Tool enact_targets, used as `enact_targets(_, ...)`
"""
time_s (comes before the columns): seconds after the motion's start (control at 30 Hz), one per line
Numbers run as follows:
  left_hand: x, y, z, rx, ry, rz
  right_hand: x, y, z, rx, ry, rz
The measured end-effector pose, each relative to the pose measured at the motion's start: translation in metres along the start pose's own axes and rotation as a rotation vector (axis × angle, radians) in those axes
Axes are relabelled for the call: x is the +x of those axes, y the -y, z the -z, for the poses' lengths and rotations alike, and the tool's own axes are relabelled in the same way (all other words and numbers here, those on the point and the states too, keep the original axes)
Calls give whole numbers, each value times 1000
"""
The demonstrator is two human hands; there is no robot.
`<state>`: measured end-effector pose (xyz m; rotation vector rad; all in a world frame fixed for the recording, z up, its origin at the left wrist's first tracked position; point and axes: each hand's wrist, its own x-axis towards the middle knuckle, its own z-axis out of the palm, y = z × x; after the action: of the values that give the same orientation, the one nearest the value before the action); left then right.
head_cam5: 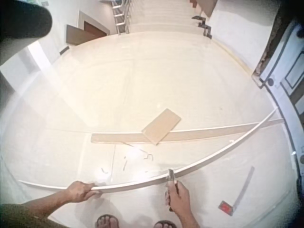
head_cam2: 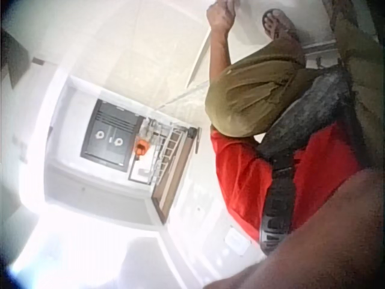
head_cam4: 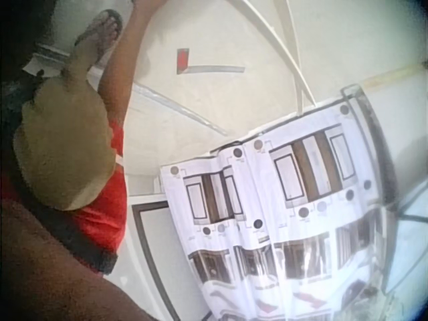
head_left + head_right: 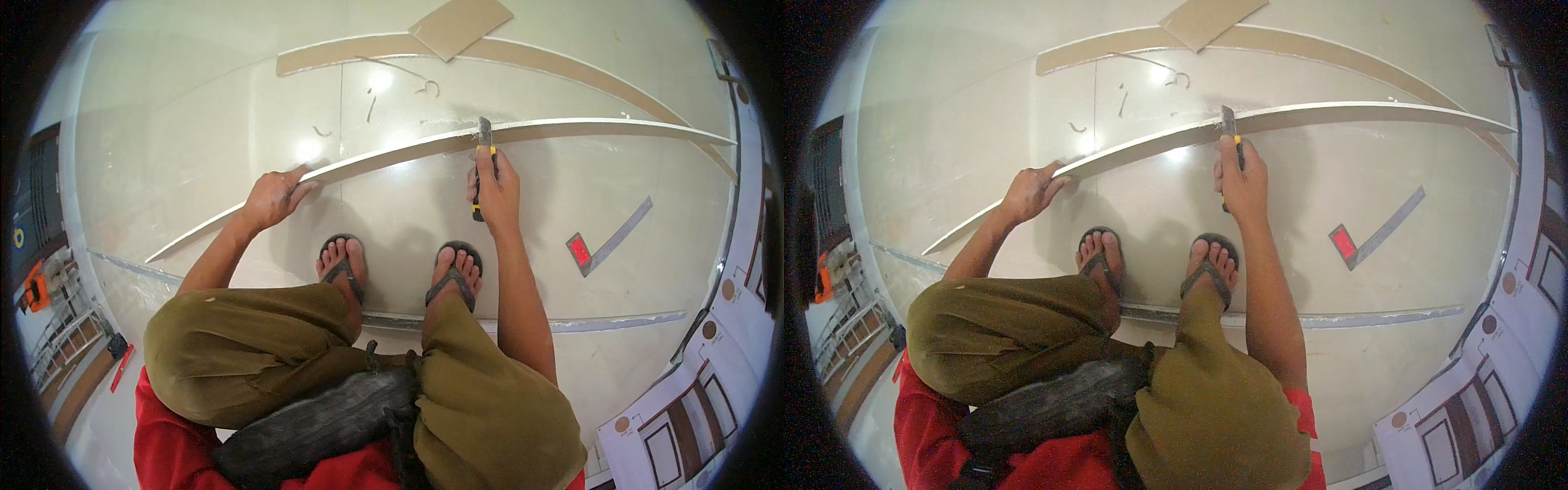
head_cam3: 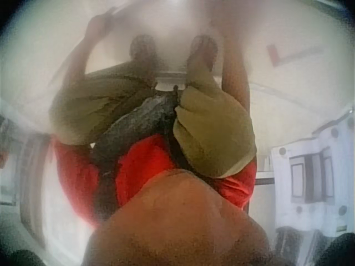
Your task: The person uses a utility knife and a square ruler to mark and cut a long strip of material on the floor.
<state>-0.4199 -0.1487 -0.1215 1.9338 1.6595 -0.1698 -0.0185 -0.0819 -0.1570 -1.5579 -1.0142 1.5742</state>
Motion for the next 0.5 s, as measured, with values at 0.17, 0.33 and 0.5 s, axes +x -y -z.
enact_targets(0.17, 4, 2, 1, 47, 56, 8, 0, -10, -7, -27, -42, -75)
enact_targets(0.33, 3, 0, 2, 85, 40, 4, 4, -9, -10, 6, -15, 15)
enact_targets(0.5, 1, 0, 3, 22, 47, 2, -7, -4, -18, 19, -18, -98)
